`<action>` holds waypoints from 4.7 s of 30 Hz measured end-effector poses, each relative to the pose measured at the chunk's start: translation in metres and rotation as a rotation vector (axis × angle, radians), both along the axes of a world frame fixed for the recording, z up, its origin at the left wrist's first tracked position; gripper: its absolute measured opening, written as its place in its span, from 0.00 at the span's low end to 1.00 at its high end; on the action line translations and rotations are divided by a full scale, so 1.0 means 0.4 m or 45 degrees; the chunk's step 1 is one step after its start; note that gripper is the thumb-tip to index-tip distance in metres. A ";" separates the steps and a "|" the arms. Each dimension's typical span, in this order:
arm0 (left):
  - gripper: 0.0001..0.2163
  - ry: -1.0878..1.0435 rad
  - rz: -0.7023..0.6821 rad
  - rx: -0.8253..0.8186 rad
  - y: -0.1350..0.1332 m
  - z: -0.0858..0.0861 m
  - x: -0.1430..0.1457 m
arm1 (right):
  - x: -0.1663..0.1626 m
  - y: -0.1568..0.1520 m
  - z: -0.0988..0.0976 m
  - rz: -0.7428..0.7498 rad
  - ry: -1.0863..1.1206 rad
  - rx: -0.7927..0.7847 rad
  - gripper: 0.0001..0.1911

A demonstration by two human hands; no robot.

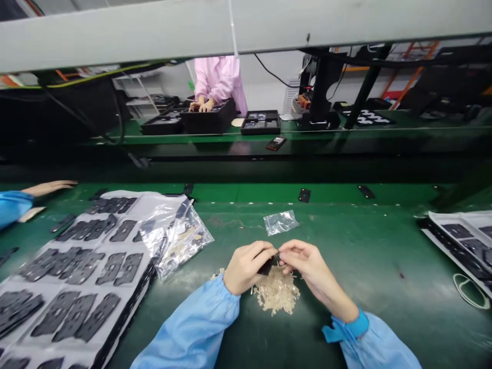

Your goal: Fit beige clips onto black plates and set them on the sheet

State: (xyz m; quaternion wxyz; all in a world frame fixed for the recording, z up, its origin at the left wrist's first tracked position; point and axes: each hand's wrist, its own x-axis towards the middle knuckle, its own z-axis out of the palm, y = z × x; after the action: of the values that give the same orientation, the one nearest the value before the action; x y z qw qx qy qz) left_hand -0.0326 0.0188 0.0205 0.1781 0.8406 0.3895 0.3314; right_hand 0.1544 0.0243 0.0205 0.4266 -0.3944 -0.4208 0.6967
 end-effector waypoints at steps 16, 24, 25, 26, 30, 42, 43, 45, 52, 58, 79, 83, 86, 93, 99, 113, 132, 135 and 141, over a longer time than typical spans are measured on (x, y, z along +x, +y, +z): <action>0.11 -1.381 0.209 -1.877 -0.050 -0.023 0.037 | -0.017 -0.050 -0.055 -0.053 -0.625 1.150 0.22; 0.13 -0.830 0.316 -1.151 -0.049 -0.033 0.041 | -0.037 -0.026 -0.033 -0.028 -0.219 0.341 0.07; 0.12 -0.804 0.323 -1.121 -0.049 -0.033 0.041 | -0.037 -0.024 -0.031 -0.024 -0.194 0.289 0.07; 0.11 -0.784 0.333 -1.092 -0.050 -0.032 0.042 | -0.036 -0.023 -0.030 -0.032 -0.178 0.245 0.08; 0.10 -0.761 0.360 -1.068 -0.052 -0.027 0.041 | -0.034 -0.024 -0.026 -0.061 -0.162 0.158 0.10; 0.06 -0.647 0.446 -0.951 -0.052 -0.026 0.047 | -0.044 -0.035 -0.049 -0.069 -0.243 0.250 0.09; 0.06 -0.640 0.449 -0.940 -0.052 -0.027 0.047 | -0.045 -0.036 -0.047 -0.071 -0.281 0.276 0.09; 0.06 -0.615 0.452 -0.915 -0.052 -0.029 0.047 | -0.047 -0.039 -0.040 -0.077 -0.395 0.388 0.07; 0.06 -0.471 0.462 -0.705 -0.051 -0.039 0.043 | -0.040 -0.037 -0.029 -0.056 -0.727 0.753 0.07; 0.06 -0.398 0.447 -0.622 -0.057 -0.043 0.045 | -0.033 -0.037 -0.039 0.034 -0.777 0.809 0.08; 0.08 -0.396 0.438 -0.682 -0.057 -0.052 0.044 | -0.028 -0.025 -0.044 0.108 -0.688 0.726 0.09; 0.07 -0.411 0.460 -0.715 -0.055 -0.049 0.046 | -0.026 -0.031 -0.045 0.103 -0.772 0.840 0.09; 0.06 -0.454 0.477 -0.761 -0.053 -0.047 0.045 | -0.031 -0.034 -0.048 0.078 -0.757 0.821 0.09; 0.07 -0.432 0.472 -0.730 -0.056 -0.049 0.044 | -0.032 -0.032 -0.050 0.095 -0.671 0.727 0.09; 0.06 -0.421 0.466 -0.713 -0.053 -0.053 0.047 | -0.032 -0.033 -0.048 0.062 -0.697 0.726 0.08; 0.02 -0.684 0.521 -0.852 -0.043 -0.052 0.035 | -0.004 -0.015 -0.043 0.036 -0.829 0.636 0.07; 0.04 -0.819 0.368 -1.059 -0.046 -0.054 0.043 | -0.025 -0.013 -0.050 0.099 -0.382 0.147 0.14; 0.05 -0.728 0.405 -0.878 -0.048 -0.046 0.042 | -0.027 -0.017 -0.051 0.038 -0.380 0.138 0.14; 0.04 -0.546 0.455 -0.441 -0.061 -0.035 0.050 | -0.032 -0.024 -0.048 0.003 -0.363 0.209 0.13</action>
State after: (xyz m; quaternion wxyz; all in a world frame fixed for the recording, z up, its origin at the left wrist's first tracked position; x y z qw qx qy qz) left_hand -0.0124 -0.0057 0.0065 0.3355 0.6273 0.5349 0.4559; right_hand 0.1415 0.0149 0.0015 0.3925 -0.4526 -0.5331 0.5974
